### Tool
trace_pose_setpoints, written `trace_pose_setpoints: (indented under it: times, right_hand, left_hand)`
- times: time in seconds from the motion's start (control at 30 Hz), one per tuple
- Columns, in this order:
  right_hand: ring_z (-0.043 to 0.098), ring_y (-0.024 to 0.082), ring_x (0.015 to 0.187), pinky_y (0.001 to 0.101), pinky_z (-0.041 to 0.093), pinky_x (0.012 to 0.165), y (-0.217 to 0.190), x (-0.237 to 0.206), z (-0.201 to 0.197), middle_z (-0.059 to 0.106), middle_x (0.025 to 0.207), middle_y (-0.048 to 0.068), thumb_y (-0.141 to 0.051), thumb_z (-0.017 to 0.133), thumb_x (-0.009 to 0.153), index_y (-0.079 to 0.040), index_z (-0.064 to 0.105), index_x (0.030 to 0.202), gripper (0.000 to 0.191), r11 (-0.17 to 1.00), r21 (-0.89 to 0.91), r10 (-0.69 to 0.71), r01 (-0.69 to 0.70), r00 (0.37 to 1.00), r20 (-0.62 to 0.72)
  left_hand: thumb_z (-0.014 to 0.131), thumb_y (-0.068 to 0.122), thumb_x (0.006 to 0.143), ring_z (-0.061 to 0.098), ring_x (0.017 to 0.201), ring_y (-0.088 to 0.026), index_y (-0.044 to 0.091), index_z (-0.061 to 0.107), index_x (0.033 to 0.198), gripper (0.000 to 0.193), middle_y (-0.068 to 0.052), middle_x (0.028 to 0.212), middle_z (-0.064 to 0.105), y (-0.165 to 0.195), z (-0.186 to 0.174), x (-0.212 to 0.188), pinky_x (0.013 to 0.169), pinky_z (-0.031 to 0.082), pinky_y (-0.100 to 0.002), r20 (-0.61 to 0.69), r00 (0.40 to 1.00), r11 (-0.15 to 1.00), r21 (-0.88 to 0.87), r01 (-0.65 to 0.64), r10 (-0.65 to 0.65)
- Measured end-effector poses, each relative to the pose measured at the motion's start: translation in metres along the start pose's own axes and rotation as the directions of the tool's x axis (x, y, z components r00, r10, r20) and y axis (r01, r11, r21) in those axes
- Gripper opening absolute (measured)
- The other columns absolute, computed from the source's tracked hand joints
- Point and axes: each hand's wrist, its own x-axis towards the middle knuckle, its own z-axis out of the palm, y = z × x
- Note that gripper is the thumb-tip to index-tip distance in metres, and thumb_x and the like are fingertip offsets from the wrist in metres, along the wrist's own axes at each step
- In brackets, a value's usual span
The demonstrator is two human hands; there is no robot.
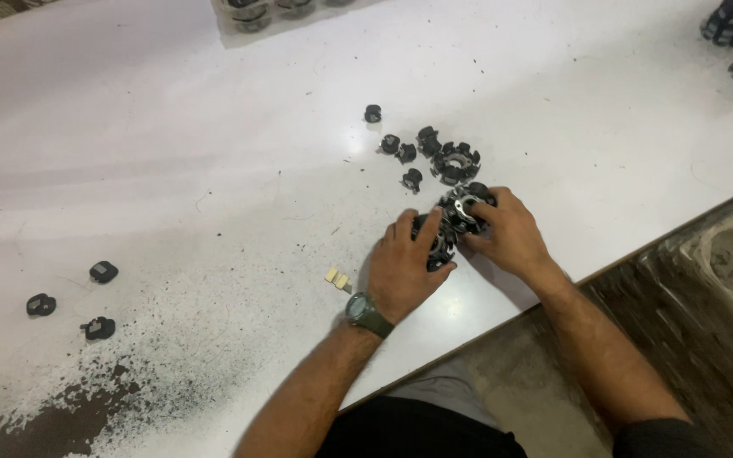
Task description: The person sits at a white workbench assembling omni wheels, fitting black roller components onto wheel hubs one at a time and using a small hex key to tighten them, placing finished wheels in a growing pile on the table.
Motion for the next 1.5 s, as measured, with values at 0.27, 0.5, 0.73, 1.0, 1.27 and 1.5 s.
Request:
trace_pose_setpoints:
  times: [0.27, 0.5, 0.73, 1.0, 1.27, 1.5]
  right_hand:
    - [0.060, 0.037, 0.114, 0.0465, 0.053, 0.092, -0.009, 0.050, -0.018, 0.059, 0.124, 0.020, -0.031, 0.092, 0.083, -0.004, 0.073, 0.110, 0.043, 0.998, -0.055, -0.052, 0.034, 0.929, -0.367]
    - [0.062, 0.039, 0.093, 0.0484, 0.056, 0.079, -0.032, 0.068, -0.011, 0.053, 0.114, 0.026, -0.037, 0.088, 0.077, -0.003, 0.068, 0.114, 0.054, 0.995, -0.047, 0.086, -0.087, 0.996, -0.021]
    - [0.067, 0.030, 0.098, 0.0428, 0.059, 0.083, -0.043, -0.046, -0.005, 0.060, 0.119, 0.018, -0.037, 0.085, 0.076, -0.007, 0.068, 0.109, 0.047, 0.966, 0.072, -0.246, 0.247, 0.969, -0.029]
    - [0.062, 0.036, 0.112, 0.0490, 0.054, 0.086, -0.051, -0.100, -0.001, 0.056, 0.133, 0.028, -0.038, 0.086, 0.073, -0.007, 0.066, 0.105, 0.049, 0.944, 0.215, -0.265, 0.251, 0.963, 0.041]
    - [0.062, 0.036, 0.115, 0.0522, 0.052, 0.099, 0.028, -0.048, -0.054, 0.050, 0.142, 0.030, -0.040, 0.087, 0.072, -0.005, 0.067, 0.117, 0.060, 0.975, -0.106, 0.194, -0.193, 0.981, -0.007]
    - [0.056, 0.043, 0.125, 0.0529, 0.052, 0.097, 0.091, -0.063, -0.080, 0.042, 0.146, 0.033, -0.035, 0.089, 0.078, 0.007, 0.062, 0.131, 0.072, 0.905, -0.212, 0.249, -0.369, 0.862, -0.441]
  left_hand:
    - [0.086, 0.044, 0.075, 0.058, 0.119, -0.045, 0.016, 0.041, 0.149, 0.091, -0.026, 0.134, 0.045, -0.005, 0.022, -0.001, 0.093, 0.054, -0.055, -0.079, 0.994, 0.994, 0.080, -0.069, 0.075]
    - [0.083, 0.040, 0.081, 0.061, 0.116, -0.043, 0.019, 0.037, 0.153, 0.088, -0.026, 0.146, 0.038, -0.001, 0.003, -0.030, 0.082, 0.062, -0.049, 0.204, 0.973, 0.994, 0.005, 0.107, -0.105]
    - [0.089, 0.043, 0.071, 0.063, 0.116, -0.045, 0.021, 0.035, 0.148, 0.097, -0.026, 0.139, 0.046, -0.047, -0.001, -0.168, 0.082, 0.063, -0.049, 0.098, 0.995, 1.000, -0.008, 0.000, 0.001]
    - [0.092, 0.047, 0.062, 0.061, 0.110, -0.052, 0.016, 0.037, 0.145, 0.104, -0.033, 0.137, 0.044, -0.062, 0.026, -0.179, 0.076, 0.062, -0.054, 0.060, 0.996, 0.996, 0.062, 0.061, -0.065]
    - [0.085, 0.050, 0.076, 0.050, 0.134, -0.045, 0.017, 0.029, 0.158, 0.105, -0.027, 0.162, 0.025, 0.013, 0.070, 0.051, 0.098, 0.055, -0.050, 0.343, 0.939, 0.999, -0.049, 0.007, 0.011]
    - [0.086, 0.051, 0.074, 0.032, 0.147, -0.051, 0.003, 0.011, 0.161, 0.124, -0.033, 0.164, 0.012, 0.065, 0.105, 0.138, 0.109, 0.046, -0.051, 0.168, 0.976, 0.957, -0.277, -0.089, 0.139]
